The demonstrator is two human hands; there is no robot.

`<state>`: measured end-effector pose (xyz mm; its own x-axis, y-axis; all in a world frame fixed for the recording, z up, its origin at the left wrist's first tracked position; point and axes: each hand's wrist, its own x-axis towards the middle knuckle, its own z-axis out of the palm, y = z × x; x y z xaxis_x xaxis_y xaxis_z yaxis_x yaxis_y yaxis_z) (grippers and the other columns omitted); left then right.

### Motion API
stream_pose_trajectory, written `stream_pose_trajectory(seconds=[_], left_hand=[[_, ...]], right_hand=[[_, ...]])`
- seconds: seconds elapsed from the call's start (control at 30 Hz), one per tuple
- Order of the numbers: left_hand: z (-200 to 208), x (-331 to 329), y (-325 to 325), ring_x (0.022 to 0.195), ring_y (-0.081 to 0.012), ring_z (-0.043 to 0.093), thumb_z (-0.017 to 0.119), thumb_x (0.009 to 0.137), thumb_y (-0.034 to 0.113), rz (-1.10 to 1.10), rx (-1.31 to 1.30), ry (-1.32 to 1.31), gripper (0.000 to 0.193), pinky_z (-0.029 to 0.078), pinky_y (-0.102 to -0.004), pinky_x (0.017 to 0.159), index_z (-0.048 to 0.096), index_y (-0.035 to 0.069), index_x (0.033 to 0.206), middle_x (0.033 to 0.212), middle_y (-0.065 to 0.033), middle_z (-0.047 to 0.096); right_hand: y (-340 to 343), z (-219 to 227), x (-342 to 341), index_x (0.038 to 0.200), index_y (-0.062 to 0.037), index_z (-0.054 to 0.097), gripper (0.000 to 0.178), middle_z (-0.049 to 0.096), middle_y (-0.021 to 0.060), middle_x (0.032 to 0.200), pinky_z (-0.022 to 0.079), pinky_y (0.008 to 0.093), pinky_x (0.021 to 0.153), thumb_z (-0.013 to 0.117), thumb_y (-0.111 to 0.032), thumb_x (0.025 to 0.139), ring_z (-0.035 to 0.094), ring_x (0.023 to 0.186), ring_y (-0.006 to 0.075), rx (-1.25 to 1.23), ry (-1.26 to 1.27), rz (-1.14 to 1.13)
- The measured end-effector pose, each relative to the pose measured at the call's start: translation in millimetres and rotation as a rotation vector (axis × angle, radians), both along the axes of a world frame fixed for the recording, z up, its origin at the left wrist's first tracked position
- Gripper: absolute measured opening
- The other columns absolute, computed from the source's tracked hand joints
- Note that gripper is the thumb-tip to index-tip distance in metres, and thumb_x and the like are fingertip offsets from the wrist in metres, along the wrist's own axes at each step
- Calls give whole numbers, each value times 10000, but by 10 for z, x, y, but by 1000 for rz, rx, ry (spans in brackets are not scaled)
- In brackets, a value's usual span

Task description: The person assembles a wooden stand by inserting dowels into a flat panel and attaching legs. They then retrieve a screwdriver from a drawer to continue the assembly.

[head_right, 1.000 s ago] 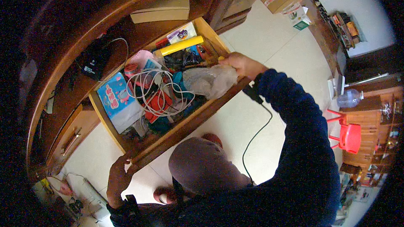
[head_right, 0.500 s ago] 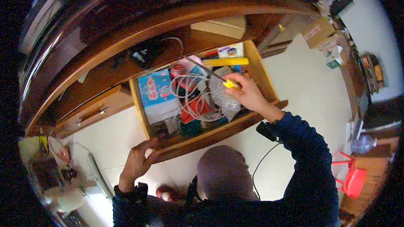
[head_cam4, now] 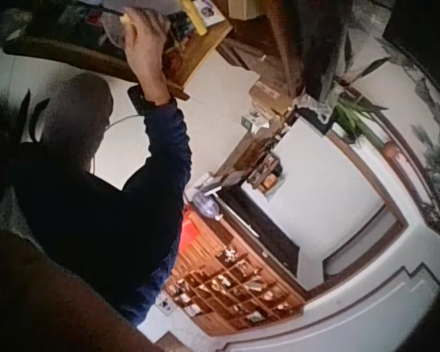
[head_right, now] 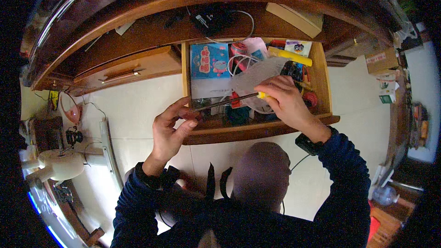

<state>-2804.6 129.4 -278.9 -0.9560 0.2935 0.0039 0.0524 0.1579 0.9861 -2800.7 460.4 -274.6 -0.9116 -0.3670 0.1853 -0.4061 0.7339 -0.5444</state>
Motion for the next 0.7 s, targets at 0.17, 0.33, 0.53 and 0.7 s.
stream_pose_trajectory(seconds=[0.17, 0.33, 0.53, 0.7], left_hand=[[-20, 22, -44, 884, -172, 716, 698, 968, 100, -84, -200, 144, 311, 569, -306, 803, 670, -64, 1230, 976, -127, 767], [-30, 13, -101, 856, -184, 742, 609, 1024, 108, -131, -143, -25, 227, 574, -295, 785, 716, -12, 1185, 964, -138, 768], [-166, -46, -94, 728, -89, 652, 685, 969, 49, -64, -95, -220, 105, 539, -238, 670, 722, -42, 1006, 840, -72, 746], [-359, -48, -93, 712, -94, 653, 679, 955, 11, -176, -81, -403, 51, 538, -238, 660, 712, -28, 953, 798, -59, 722]], right_hand=[[-83, -26, 42, 1144, -73, 702, 299, 696, 99, 1073, 454, 429, 956, 694, -25, 849, 631, 1051, 291, 8, 0, 8], [-20, -141, 137, 1167, -95, 705, 322, 701, 94, 1101, 479, 431, 947, 723, -68, 846, 645, 1054, 294, -8, -30, 22], [111, -320, 437, 1245, -92, 655, 348, 685, 115, 1092, 519, 448, 919, 701, -159, 906, 652, 1052, 326, -90, -167, 138], [178, -386, 676, 1246, -106, 648, 372, 677, 128, 1067, 527, 470, 875, 719, -190, 891, 655, 1021, 348, -61, -312, 94]])
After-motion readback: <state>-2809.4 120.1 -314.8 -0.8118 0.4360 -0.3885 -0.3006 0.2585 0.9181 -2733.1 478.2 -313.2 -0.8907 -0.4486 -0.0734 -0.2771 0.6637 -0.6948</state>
